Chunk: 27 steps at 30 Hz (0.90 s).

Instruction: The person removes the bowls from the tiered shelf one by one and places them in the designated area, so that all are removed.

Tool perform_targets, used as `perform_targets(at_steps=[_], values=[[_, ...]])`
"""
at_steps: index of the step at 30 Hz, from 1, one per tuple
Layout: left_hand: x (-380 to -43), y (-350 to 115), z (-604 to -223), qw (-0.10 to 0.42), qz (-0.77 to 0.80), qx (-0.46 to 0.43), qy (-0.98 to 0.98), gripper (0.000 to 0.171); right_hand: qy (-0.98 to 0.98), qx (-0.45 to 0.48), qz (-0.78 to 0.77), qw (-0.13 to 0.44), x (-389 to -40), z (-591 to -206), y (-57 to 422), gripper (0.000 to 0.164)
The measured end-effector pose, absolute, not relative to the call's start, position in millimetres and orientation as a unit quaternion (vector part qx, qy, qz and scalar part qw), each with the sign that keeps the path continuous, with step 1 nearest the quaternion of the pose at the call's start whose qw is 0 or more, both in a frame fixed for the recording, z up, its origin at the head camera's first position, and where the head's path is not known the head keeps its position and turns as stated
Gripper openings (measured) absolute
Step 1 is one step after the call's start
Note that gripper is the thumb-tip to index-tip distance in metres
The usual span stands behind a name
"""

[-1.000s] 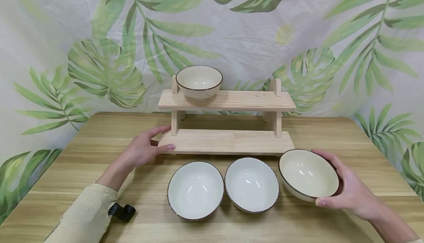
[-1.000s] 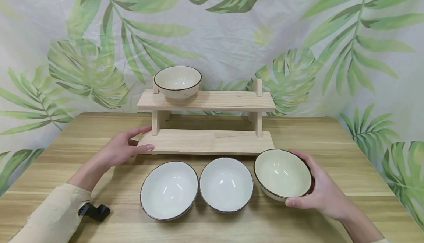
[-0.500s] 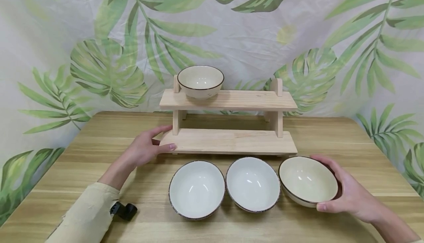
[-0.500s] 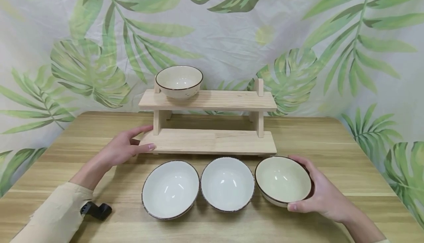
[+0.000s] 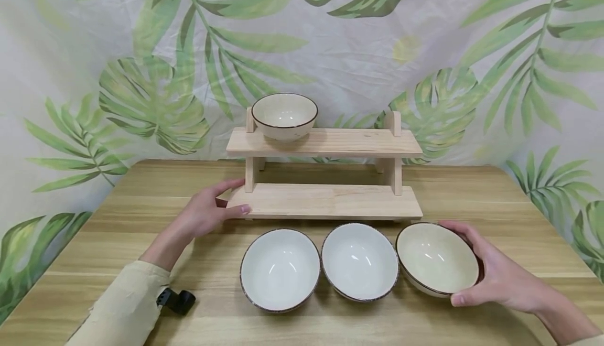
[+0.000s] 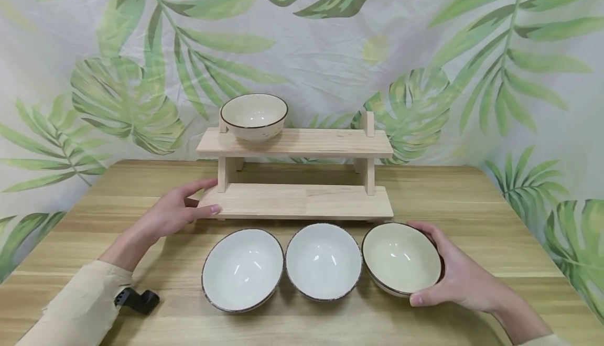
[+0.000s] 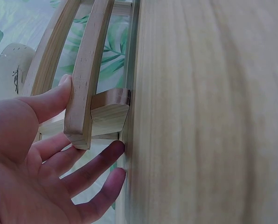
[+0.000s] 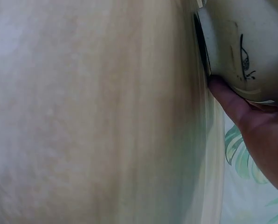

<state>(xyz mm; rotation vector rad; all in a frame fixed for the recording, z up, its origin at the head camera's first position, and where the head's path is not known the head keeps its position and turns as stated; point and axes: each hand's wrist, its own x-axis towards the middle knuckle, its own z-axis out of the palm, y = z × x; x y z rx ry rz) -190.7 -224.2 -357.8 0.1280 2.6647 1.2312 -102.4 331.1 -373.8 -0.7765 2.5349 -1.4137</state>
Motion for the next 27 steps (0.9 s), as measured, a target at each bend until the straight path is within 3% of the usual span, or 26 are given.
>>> perform_targets(at_steps=[14,18,27], values=[[-192,-226,-357,0.101,0.403,0.044,0.908,0.083,0.814,-0.26,-0.503,0.129,-103,-372,332,0.116],[-191,-226,-357,0.103,0.408,0.043,0.906,0.083,0.803,-0.263,-0.517,0.139,-106,-371,334,0.109],[-191,-224,-357,0.098,0.416,0.052,0.902,0.082,0.814,-0.263,-0.516,0.03,-121,-358,324,0.079]])
